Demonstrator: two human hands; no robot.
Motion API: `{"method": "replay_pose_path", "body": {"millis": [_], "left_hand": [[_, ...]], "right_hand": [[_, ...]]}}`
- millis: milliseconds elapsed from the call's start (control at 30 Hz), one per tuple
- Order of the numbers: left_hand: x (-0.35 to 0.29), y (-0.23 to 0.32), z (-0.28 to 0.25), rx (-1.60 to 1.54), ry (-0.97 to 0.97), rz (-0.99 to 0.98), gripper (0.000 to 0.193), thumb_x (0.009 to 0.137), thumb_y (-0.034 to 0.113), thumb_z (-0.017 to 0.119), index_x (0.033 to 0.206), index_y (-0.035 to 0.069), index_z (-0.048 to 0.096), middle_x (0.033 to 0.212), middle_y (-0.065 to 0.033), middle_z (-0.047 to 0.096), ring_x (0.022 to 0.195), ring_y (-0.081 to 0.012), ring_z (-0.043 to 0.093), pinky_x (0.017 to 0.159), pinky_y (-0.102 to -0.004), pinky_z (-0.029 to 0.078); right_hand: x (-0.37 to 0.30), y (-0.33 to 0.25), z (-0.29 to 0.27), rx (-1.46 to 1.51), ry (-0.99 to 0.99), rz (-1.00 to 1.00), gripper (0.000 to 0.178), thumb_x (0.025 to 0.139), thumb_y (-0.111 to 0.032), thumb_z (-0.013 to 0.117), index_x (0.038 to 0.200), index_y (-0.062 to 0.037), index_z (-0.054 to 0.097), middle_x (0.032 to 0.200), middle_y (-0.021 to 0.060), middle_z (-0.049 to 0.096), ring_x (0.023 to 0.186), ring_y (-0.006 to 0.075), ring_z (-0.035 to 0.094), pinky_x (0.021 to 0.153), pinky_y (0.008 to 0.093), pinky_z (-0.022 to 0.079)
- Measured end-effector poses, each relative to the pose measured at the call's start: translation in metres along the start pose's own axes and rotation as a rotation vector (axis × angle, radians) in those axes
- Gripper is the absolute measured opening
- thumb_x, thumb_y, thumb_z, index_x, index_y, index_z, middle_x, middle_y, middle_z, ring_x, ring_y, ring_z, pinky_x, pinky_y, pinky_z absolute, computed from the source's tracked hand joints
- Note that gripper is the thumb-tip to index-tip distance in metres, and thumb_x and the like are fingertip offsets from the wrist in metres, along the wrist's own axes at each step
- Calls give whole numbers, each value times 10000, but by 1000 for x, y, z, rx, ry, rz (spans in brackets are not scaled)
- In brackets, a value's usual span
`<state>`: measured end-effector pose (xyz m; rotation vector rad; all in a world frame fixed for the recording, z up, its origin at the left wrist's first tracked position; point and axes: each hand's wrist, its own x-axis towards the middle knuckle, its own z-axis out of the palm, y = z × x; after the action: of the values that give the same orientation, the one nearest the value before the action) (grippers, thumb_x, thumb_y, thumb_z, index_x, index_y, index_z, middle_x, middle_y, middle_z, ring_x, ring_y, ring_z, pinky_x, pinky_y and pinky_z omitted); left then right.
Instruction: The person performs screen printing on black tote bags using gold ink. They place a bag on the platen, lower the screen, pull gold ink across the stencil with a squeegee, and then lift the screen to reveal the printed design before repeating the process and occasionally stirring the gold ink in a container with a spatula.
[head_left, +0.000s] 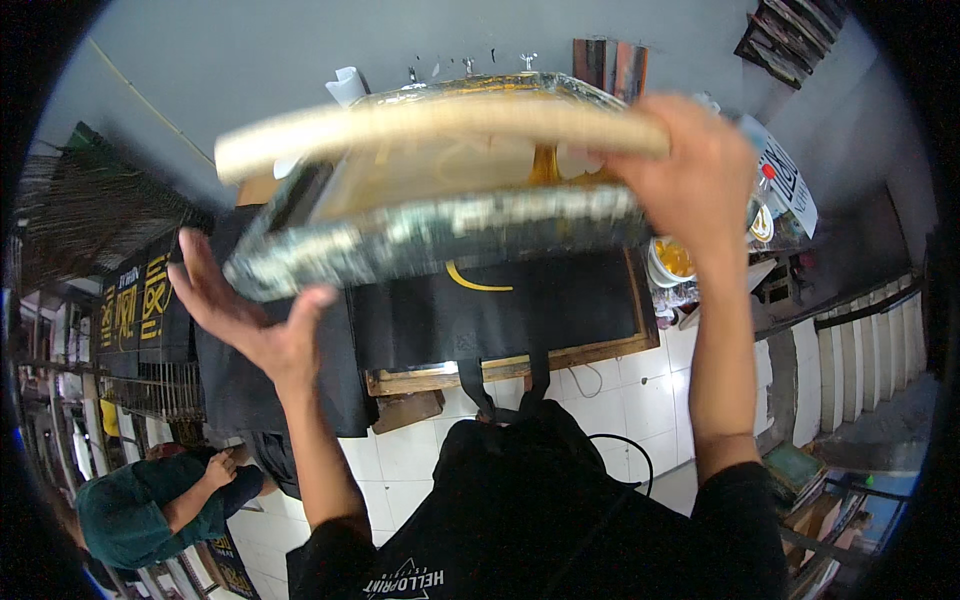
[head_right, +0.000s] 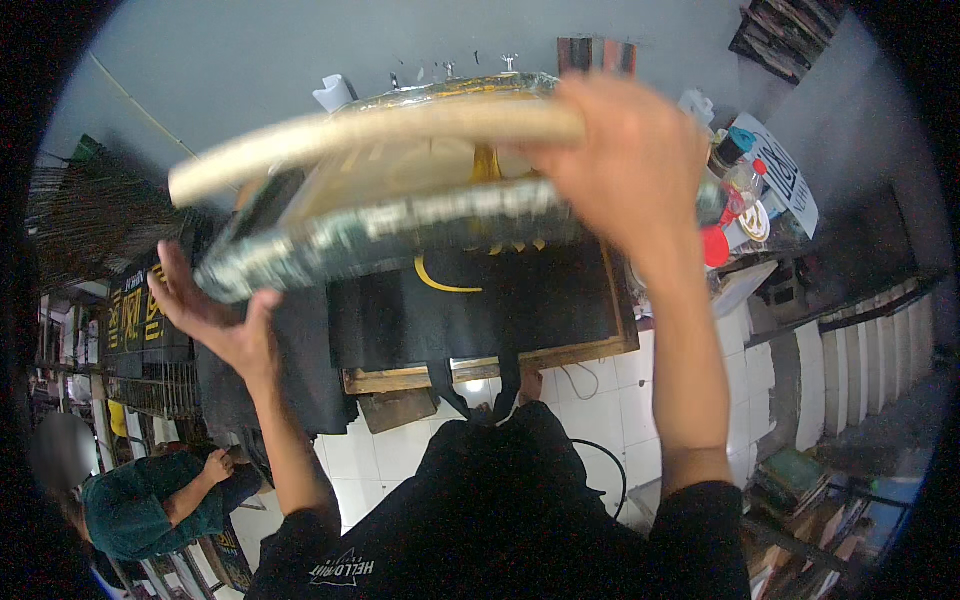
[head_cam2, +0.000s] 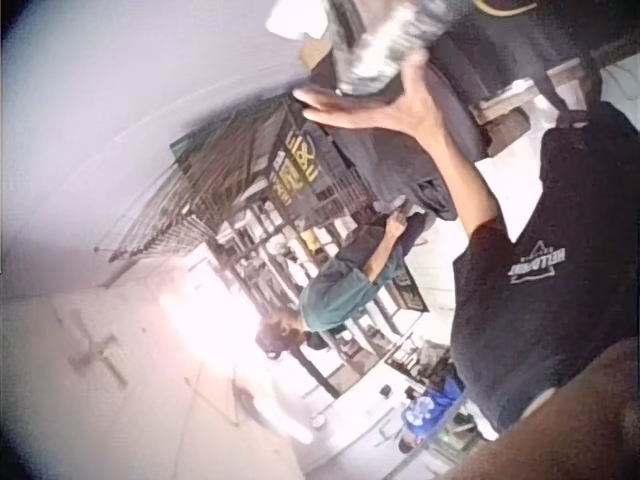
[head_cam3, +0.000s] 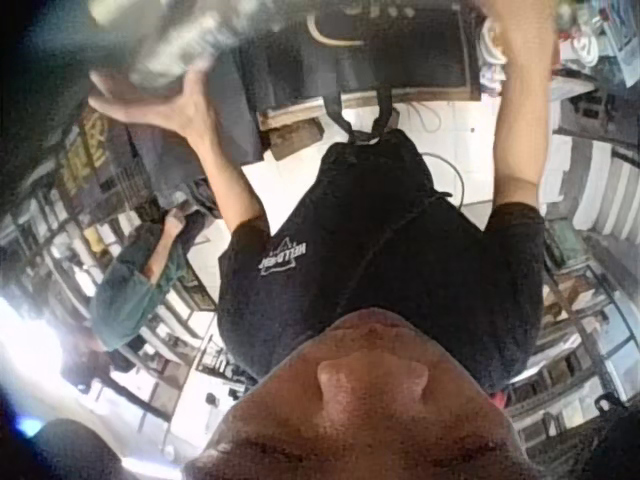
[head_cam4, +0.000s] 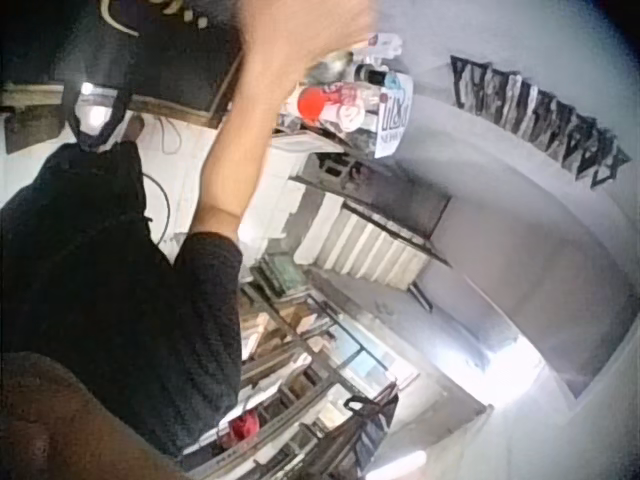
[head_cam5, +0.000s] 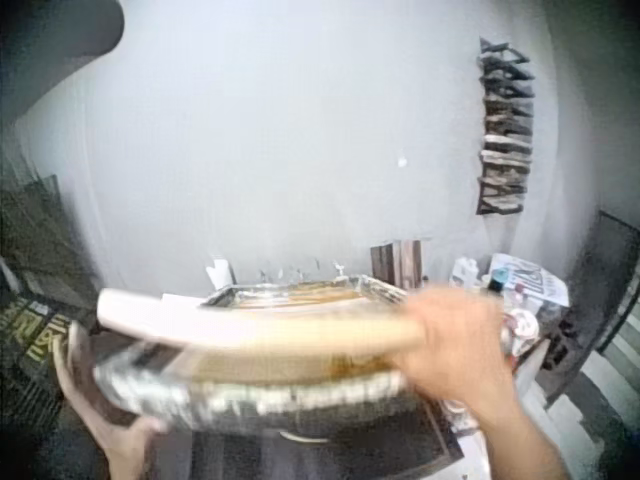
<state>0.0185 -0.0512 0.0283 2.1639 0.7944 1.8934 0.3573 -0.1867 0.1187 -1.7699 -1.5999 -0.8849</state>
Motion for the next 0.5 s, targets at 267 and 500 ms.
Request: {"method": "replay_pose_path", "body": {"millis": [267, 500], "left_hand": [[-78, -148, 53, 525, -610, -797, 481, 911, 267, 728, 1265, -34, 607, 1162, -261, 696, 1089, -353, 687, 961, -399, 501], [-87, -167, 43, 332, -538, -939, 212, 919, 182, 659, 998, -3, 727, 942, -176, 741, 918, -243, 696, 830, -370, 516]], "right_hand": [[158, 1, -20, 55, -181, 149, 478, 784, -431, 815, 988, 1, 798, 822, 194, 759, 730, 309, 728, 745, 422, 575], [233, 64, 17, -62, -71, 95, 586, 722, -509, 850, 996, 5, 785, 895, 263, 744, 805, 399, 724, 779, 446, 562]]}}
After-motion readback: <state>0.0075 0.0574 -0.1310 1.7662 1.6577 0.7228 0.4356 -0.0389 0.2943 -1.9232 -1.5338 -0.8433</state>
